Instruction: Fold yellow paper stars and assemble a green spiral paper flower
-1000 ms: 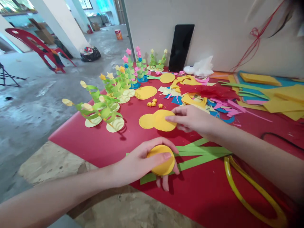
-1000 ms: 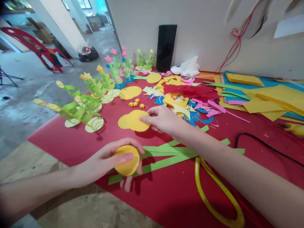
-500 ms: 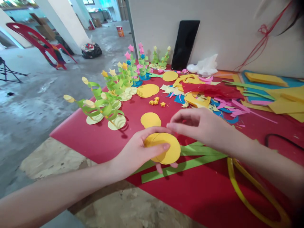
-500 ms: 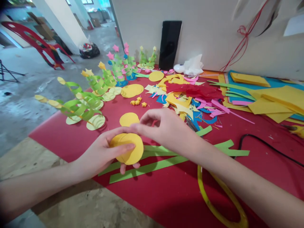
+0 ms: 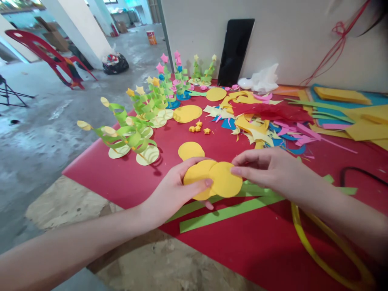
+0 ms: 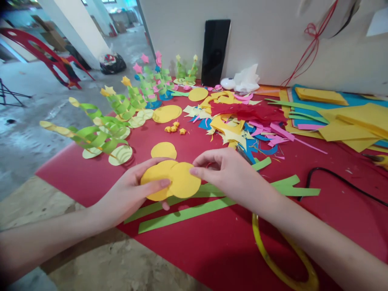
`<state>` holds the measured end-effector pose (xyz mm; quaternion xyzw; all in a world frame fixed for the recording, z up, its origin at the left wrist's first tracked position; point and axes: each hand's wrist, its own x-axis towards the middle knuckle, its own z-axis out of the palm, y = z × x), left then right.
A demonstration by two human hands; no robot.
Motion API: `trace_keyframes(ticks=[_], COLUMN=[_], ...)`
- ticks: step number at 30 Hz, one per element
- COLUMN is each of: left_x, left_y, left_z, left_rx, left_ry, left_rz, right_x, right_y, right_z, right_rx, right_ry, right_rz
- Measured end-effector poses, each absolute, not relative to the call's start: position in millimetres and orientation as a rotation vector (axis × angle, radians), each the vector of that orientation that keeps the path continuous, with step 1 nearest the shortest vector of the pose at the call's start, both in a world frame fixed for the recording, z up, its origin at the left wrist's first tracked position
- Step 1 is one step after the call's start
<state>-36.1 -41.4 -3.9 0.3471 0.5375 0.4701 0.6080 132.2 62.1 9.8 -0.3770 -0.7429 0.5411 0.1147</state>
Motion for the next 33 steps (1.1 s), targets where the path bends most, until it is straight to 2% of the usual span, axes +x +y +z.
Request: trace_keyframes(ticks=[8,13,24,33], left_x=[-37,-38,-38,-39], left_y=[-41,-39,-41,-45], left_z=[0,3,1,-2], left_rx=[0.922,0.977,0.947,0.805], left_ry=[1.408,1.487,1.410,1.399], left_rz=[1.015,0.981,1.086,1.125], right_x=[136,132,130,136], right_y=[63,58,57,80], right_z=[11,12,15,10], right_rx=[-1.150,-1.180,-1.188,-1.207], right_ry=[-1.815,-1.959,-2.119,-1.610], right_rz=[1.766,1.848,1.766,1.739])
